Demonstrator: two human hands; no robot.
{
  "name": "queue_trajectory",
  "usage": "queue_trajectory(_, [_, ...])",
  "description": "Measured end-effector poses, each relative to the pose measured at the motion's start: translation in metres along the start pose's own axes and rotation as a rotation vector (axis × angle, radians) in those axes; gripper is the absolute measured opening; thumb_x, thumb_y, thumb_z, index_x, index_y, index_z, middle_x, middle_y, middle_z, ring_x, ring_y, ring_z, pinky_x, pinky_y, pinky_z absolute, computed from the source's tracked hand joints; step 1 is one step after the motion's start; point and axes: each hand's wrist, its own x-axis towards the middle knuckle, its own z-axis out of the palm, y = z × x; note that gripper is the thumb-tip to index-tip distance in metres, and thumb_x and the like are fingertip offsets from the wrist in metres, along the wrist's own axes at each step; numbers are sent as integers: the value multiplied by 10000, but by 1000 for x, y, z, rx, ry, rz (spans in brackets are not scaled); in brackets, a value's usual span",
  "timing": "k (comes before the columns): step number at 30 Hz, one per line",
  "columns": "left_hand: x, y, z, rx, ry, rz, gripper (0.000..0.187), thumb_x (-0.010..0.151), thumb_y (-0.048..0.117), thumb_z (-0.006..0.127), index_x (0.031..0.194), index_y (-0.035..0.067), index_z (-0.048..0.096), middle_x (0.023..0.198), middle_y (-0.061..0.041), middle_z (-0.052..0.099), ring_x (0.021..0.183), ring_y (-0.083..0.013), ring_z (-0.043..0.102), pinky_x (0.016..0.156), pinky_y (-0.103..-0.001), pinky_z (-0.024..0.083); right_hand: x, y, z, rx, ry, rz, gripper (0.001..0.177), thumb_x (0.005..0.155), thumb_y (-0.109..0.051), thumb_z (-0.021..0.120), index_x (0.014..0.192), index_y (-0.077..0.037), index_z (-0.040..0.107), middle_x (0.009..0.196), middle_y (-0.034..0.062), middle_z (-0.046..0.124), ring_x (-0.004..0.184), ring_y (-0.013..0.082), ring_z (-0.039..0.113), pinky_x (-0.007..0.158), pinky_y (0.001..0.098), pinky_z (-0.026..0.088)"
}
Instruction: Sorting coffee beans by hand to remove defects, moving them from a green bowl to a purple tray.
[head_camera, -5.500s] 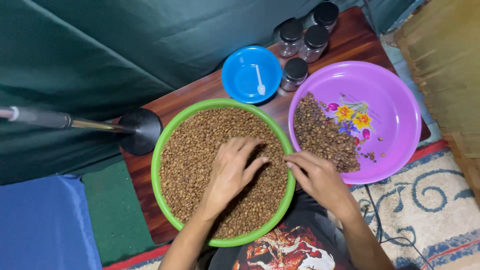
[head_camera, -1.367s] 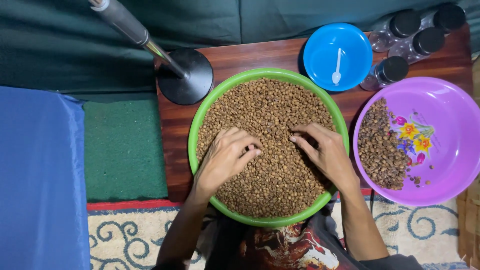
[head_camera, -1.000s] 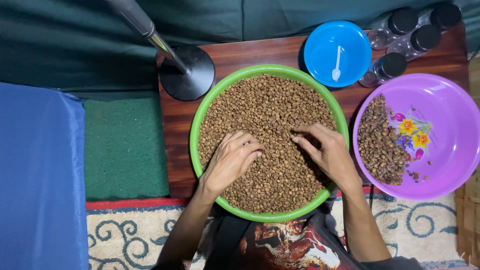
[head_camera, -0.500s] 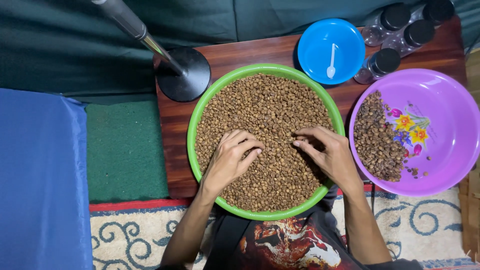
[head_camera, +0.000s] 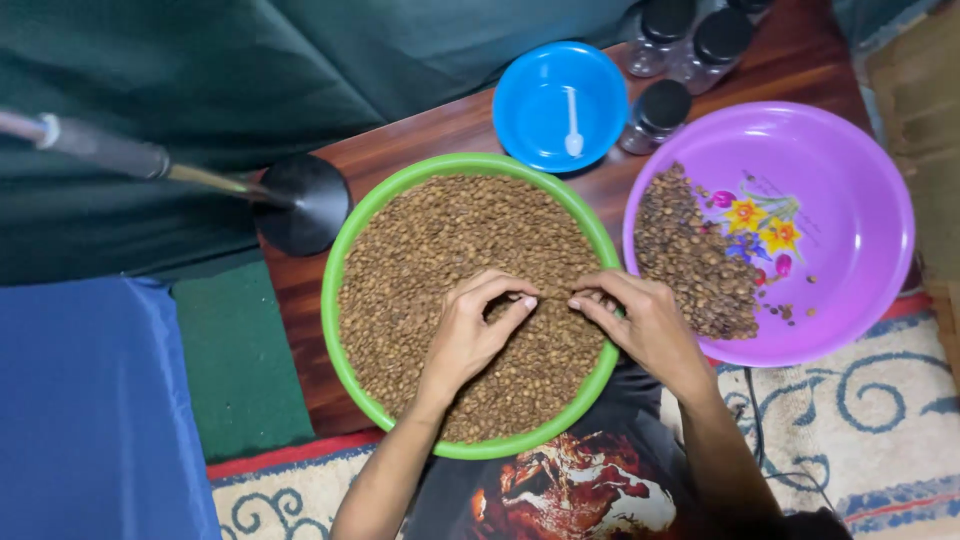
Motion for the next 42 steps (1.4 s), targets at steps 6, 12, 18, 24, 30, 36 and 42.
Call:
queue_trajectory(6, [41, 34, 58, 69, -150, 99, 100, 933, 184, 715, 1013, 152, 766, 862, -70, 722, 874, -320, 721, 837, -445, 538, -46, 38, -56, -208, 182, 104, 139, 934, -161, 758, 1073, -155, 766, 837, 54, 730, 771, 256, 716, 725, 374, 583])
queue_trajectory(12, [65, 57, 104, 93, -160, 258, 119, 966, 260, 686, 1031, 192, 759, 850, -33, 707, 865, -284, 717, 872, -416, 532, -71, 55, -88, -314, 228, 213, 209, 968, -136, 721, 1167, -75, 746, 1095, 136, 748, 1020, 333, 718, 911, 463, 570])
queue_trajectory(18, [65, 36, 109, 386, -338, 237, 353, 960, 357, 655, 1257, 167, 674, 1004, -84, 704, 1044, -304, 686, 972, -474, 465, -73, 48, -83, -253, 268, 206, 206, 959, -174, 740, 1159, -127, 756, 1071, 76, 752, 995, 296, 729, 854, 428, 583])
queue_trajectory(24, [39, 41, 35, 334, -255, 79, 371, 984, 370, 647, 1249, 113, 682, 1089, -132, 718, 1114, -345, 668, 978, -501, 469, -40, 13, -45, -118, 100, 96, 213, 966, -161, 677, 1159, -102, 745, 1026, 110, 768, 936, 314, 751, 802, 450, 604])
queue_trajectory(30, [-19, 11, -28, 515, 88, -66, 382, 945, 422, 710, 1240, 180, 712, 1259, -71, 647, 1259, -299, 565, 1111, -584, 348, -5, -11, 15, 65, -339, -7, 293, 1011, -89, 536, 1227, 37, 688, 1139, 269, 739, 1043, 476, 710, 902, 571, 560])
queue_trajectory(36, [-67, -16, -41, 559, 228, -250, 448, 950, 296, 726, 1315, 47, 648, 1485, -267, 469, 1441, -483, 352, 1131, -769, 152, 19, -48, 42, 277, -421, -53, 369, 989, -23, 495, 1314, 63, 644, 1325, 296, 668, 1213, 498, 634, 1003, 604, 495])
queue_trajectory(42, [-79, -21, -36, 224, -25, -239, 640, 998, 476, 573, 1516, 110, 488, 1601, -275, 327, 1514, -513, 206, 1113, -794, 166, 35, -41, 50, 81, -243, -65, 367, 1002, -87, 545, 1353, -60, 648, 1372, 182, 662, 1262, 382, 636, 1017, 525, 509])
